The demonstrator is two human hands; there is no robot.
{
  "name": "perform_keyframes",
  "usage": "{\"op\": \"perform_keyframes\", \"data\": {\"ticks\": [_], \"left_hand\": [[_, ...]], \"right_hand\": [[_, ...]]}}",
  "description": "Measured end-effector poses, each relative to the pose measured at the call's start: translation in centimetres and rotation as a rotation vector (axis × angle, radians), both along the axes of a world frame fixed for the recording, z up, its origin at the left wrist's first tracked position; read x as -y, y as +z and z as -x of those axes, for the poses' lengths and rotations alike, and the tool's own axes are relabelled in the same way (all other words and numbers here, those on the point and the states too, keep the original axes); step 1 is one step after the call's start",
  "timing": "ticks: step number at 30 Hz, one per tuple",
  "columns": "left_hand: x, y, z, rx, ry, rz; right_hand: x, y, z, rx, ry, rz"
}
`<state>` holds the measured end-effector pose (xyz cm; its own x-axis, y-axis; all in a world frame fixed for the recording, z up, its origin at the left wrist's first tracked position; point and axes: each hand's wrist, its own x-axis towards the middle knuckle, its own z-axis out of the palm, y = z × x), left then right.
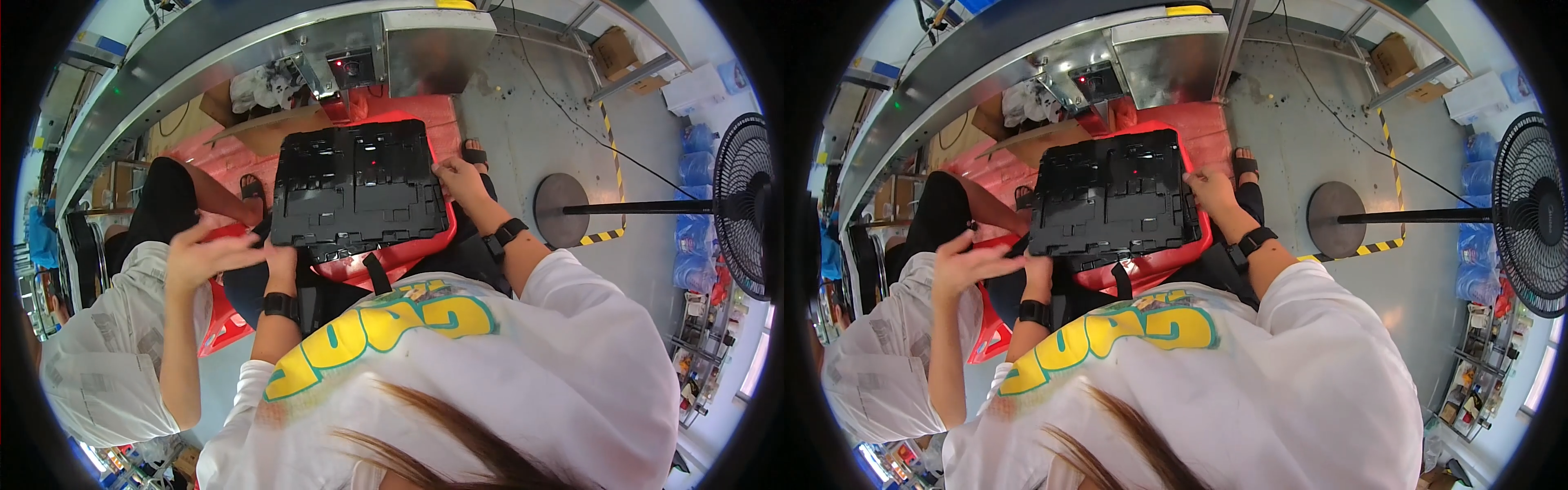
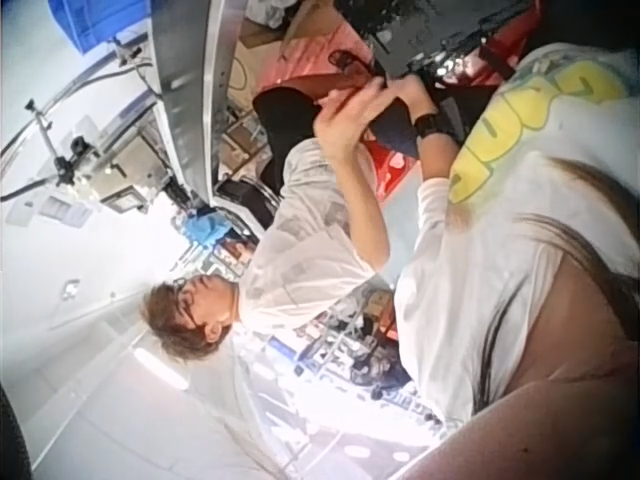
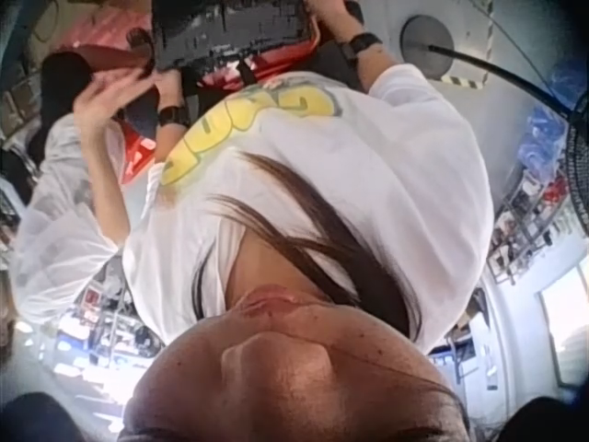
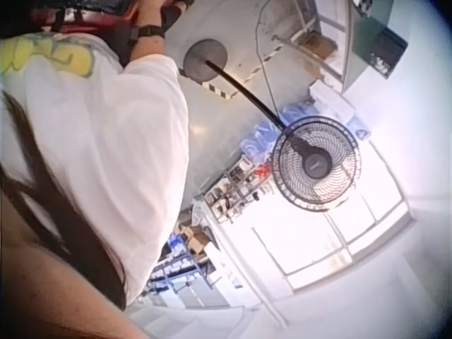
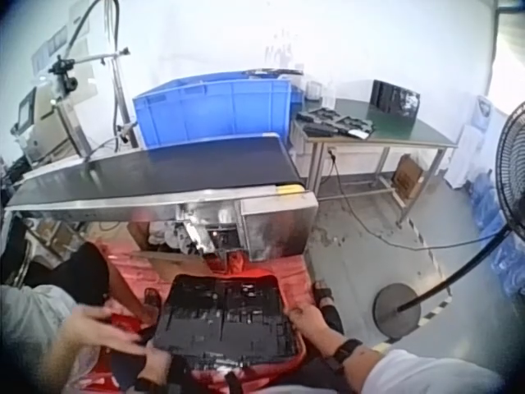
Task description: Assembling plastic panels and components on a factory conveyor belt.
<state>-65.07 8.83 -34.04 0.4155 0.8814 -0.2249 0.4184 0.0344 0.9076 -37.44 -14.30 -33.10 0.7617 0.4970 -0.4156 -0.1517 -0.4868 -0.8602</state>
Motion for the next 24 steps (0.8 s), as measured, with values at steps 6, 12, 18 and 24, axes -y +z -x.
{"op": "perform_keyframes", "data": {"ticks": [6, 12, 18, 24], "left_hand": [[-0.5, 0.8, 0.5, -0.036, -0.020, 0.351], [-0.6, 2.2, 1.1, 0.156, -0.020, 0.515], [-0.5, 4.3, 0.1, 0.203, 0.055, 0.707], [-0.1, 3.4, 0.1, -0.084, -0.019, 0.449]], "right_hand": [[-0.4, 1.4, 0.3, -0.208, -0.115, 0.005], [-1.7, 3.7, 2.4, 0.404, 0.182, 0.310], [-0.7, 1.8, 0.9, 0.318, 0.239, 0.236], [-0.2, 3.1, 0.5, 0.208, 0.331, 0.151]]}}
